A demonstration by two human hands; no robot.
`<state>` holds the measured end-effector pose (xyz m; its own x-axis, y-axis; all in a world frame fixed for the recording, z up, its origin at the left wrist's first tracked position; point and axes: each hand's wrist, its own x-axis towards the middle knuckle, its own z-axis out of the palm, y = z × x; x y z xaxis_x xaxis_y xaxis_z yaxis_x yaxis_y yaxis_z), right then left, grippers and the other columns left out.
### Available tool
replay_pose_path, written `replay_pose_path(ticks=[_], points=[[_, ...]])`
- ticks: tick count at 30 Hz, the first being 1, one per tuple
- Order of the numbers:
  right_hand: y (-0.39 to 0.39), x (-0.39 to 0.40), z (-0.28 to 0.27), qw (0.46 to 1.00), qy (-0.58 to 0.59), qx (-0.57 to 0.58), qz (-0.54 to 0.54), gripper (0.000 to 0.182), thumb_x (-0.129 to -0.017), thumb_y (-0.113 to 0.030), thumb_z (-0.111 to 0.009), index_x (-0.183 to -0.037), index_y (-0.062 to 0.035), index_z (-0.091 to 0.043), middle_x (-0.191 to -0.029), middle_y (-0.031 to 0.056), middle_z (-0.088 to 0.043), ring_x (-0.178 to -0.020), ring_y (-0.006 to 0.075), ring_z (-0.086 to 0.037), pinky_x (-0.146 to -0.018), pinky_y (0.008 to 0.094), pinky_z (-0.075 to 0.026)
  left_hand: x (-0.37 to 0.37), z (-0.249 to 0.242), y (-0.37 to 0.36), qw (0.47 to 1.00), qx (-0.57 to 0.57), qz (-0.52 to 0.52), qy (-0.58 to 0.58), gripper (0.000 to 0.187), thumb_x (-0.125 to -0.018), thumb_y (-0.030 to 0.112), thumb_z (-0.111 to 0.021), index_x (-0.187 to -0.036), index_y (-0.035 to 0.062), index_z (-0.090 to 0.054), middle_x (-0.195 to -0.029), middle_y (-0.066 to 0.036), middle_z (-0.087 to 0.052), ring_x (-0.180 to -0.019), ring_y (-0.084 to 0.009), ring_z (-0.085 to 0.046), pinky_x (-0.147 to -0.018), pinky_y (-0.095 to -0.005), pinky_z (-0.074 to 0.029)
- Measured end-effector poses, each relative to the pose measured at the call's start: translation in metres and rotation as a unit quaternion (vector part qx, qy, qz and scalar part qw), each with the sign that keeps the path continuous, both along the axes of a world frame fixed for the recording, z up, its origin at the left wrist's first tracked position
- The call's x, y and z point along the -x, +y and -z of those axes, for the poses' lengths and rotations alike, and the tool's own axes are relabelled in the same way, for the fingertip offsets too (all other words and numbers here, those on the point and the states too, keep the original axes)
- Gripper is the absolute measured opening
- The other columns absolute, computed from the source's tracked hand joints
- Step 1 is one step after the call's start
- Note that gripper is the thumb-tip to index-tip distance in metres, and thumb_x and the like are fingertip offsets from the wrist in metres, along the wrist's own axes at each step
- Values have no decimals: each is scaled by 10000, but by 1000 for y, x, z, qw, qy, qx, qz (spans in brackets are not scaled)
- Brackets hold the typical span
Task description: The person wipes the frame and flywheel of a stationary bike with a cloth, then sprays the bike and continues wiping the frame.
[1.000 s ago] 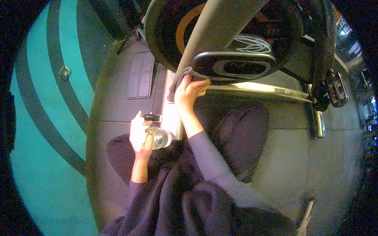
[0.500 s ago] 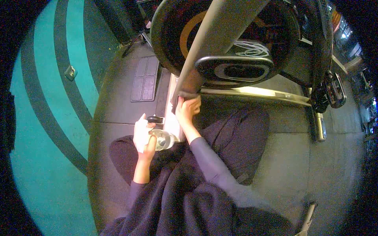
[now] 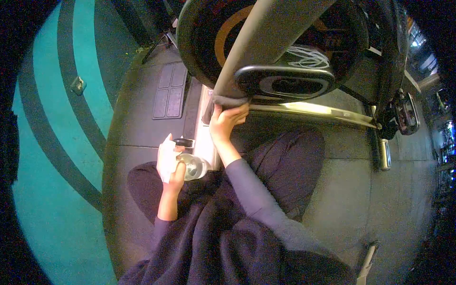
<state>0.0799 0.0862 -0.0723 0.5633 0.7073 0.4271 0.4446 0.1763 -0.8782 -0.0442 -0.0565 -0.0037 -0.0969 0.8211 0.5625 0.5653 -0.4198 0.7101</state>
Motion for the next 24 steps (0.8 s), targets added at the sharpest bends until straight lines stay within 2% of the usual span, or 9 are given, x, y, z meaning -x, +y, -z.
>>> replay_pose_path(ticks=[1, 4, 7, 11, 14, 16, 17, 21, 24], points=[[1, 4, 25, 998, -44, 46, 14, 1000, -876, -477, -556, -1395, 168, 5, -1422, 390, -147, -1344, 489, -159, -1065, 588, -141, 0, -1, 0, 1000, 11, 0, -10, 352, -623, 8, -480, -939, -38, -630, -1085, -212, -623, -1101, -366, -554, -982, -430, -403], [-17, 11, 62, 984, -69, 156, -49, 986, -871, -471, -571, -1401, 150, -20, -1414, 364, -203, -1336, 478, -192, -1047, 591, -186, 1, 0, 1, 1000, -11, 4, 23, 338, -621, 12, -484, -920, -37, -633, -1084, -222, -623, -1113, -378, -550, -990, -438, -396], [-22, 10, 53, 959, -13, 263, -108, 964, -866, -429, -601, -1391, 162, -48, -1441, 344, -176, -1337, 452, -190, -1021, 597, -195, 2, 2, 2, 998, -60, 6, 30, 375, -627, 13, -532, -984, -68, -613, -1103, -239, -613, -910, -371, -570, -844, -430, -471], [-14, 6, 7, 967, 78, 231, -80, 1006, -884, -496, -561, -1387, 174, -6, -1448, 375, -114, -1366, 468, -127, -1044, 619, -162, 6, 3, 0, 995, -77, 5, 68, 371, -623, 6, -534, -979, -67, -610, -1133, -245, -597, -909, -373, -569, -835, -431, -475], [-7, 0, -37, 975, 84, 206, -16, 1014, -883, -532, -535, -1372, 187, -14, -1403, 405, -154, -1338, 483, -187, -1061, 581, -220, 6, 6, 1, 996, -64, 9, 56, 371, -616, 9, -540, -973, -67, -610, -1117, -247, -601, -906, -380, -569, -833, -439, -475], [-2, -10, -67, 985, 61, 163, 16, 1019, -897, -530, -522, -1358, 206, 10, -1394, 406, -139, -1334, 484, -182, -1066, 587, -200, 6, 5, 1, 998, -47, 12, 33, 379, -610, 10, -543, -975, -65, -608, -1095, -247, -608, -903, -384, -570, -833, -444, -475], [-3, -15, -81, 986, 100, 133, -14, 1037, -897, -537, -527, -1346, 218, 24, -1381, 402, -146, -1329, 488, -171, -1068, 609, -155, 7, 5, 2, 997, -54, 13, 45, 389, -608, 11, -543, -983, -66, -607, -1078, -242, -612, -902, -385, -570, -833, -446, -474], [4, -7, -42, 999, -19, 15, 36, 1085, -872, -565, -552, -1345, 217, 32, -1376, 411, -120, -1318, 513, -152, -1062, 623, -104, 8, 7, 5, 995, -69, 9, 74, 421, -603, 13, -540, -1012, -72, -600, -1023, -220, -626, -896, -384, -570, -833, -451, -473], [9, -3, 4, 989, -135, -7, 51, 1095, -857, -529, -595, -1357, 203, 48, -1388, 418, -94, -1317, 522, -143, -1061, 625, -106, 8, 6, 8, 994, -72, 6, 81, 438, -609, 20, -538, -1033, -76, -596, -1006, -208, -630, -898, -376, -573, -832, -446, -474]])
